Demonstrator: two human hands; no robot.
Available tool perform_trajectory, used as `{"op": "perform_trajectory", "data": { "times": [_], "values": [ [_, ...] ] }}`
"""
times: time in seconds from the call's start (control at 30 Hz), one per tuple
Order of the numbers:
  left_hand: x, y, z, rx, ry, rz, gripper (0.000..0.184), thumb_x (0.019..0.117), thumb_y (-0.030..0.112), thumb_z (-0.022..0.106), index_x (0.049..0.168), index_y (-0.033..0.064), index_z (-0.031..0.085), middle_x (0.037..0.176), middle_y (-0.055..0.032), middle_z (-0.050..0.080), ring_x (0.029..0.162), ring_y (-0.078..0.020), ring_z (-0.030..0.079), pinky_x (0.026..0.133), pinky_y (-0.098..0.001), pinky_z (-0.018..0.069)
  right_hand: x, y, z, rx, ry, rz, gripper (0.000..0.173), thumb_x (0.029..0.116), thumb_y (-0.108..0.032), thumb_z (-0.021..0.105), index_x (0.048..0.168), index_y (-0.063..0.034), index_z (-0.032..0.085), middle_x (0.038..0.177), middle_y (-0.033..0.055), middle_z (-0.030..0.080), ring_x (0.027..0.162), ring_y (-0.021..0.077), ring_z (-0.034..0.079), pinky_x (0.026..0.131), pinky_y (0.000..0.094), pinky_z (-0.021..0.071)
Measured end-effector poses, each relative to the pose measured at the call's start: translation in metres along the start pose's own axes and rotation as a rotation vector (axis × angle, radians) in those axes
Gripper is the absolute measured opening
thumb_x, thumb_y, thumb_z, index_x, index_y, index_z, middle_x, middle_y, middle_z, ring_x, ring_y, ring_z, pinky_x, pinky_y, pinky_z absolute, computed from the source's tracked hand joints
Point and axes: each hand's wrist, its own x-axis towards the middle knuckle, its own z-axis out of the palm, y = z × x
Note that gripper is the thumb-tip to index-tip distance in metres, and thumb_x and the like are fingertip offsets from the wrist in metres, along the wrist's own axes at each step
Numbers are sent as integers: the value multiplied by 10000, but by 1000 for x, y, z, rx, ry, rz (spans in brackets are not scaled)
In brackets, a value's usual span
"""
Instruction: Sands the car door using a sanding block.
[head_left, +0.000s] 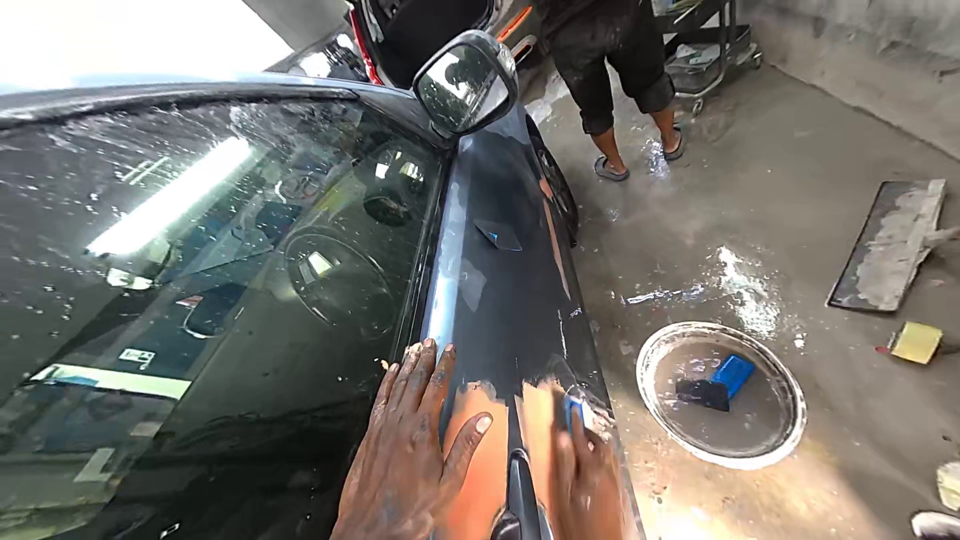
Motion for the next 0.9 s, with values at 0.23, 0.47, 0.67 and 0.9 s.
{"op": "perform_trajectory", "data": {
  "times": [0.23, 0.47, 0.67, 0.9],
  "values": [
    [-4, 1, -2, 24, -29, -14, 869, 961, 764, 274, 1553, 155, 458, 1617, -67, 411, 1531, -229, 316, 1262, -500, 231, 34, 16, 19, 74, 95, 16, 531, 1060, -426, 389, 1427, -120, 621, 1332, 246, 642, 1225, 461, 600, 1017, 653, 449],
    [-4, 1, -2, 28, -51, -8, 868, 958, 764, 279, 1569, 167, 432, 1635, -51, 382, 1539, -220, 294, 1270, -490, 215, 1, -7, 15, 100, 177, -250, 478, 1014, -415, 467, 1363, -171, 683, 1380, 200, 631, 1209, 424, 626, 905, 623, 526],
    [1, 0, -3, 25, -33, -2, 863, 956, 768, 294, 1555, 168, 458, 1616, -71, 413, 1530, -241, 316, 1260, -506, 228, -17, -21, -11, 244, 18, -161, 444, 982, -299, 602, 1376, -103, 664, 1389, 277, 589, 1245, 474, 575, 1020, 639, 461],
    [-4, 0, -3, 26, -41, -20, 858, 958, 761, 286, 1549, 166, 465, 1617, -49, 412, 1533, -213, 309, 1265, -488, 225, 26, -19, 6, 153, 39, -38, 440, 1003, -351, 551, 1380, -157, 669, 1403, 235, 596, 1261, 466, 569, 983, 657, 464]
  ]
}}
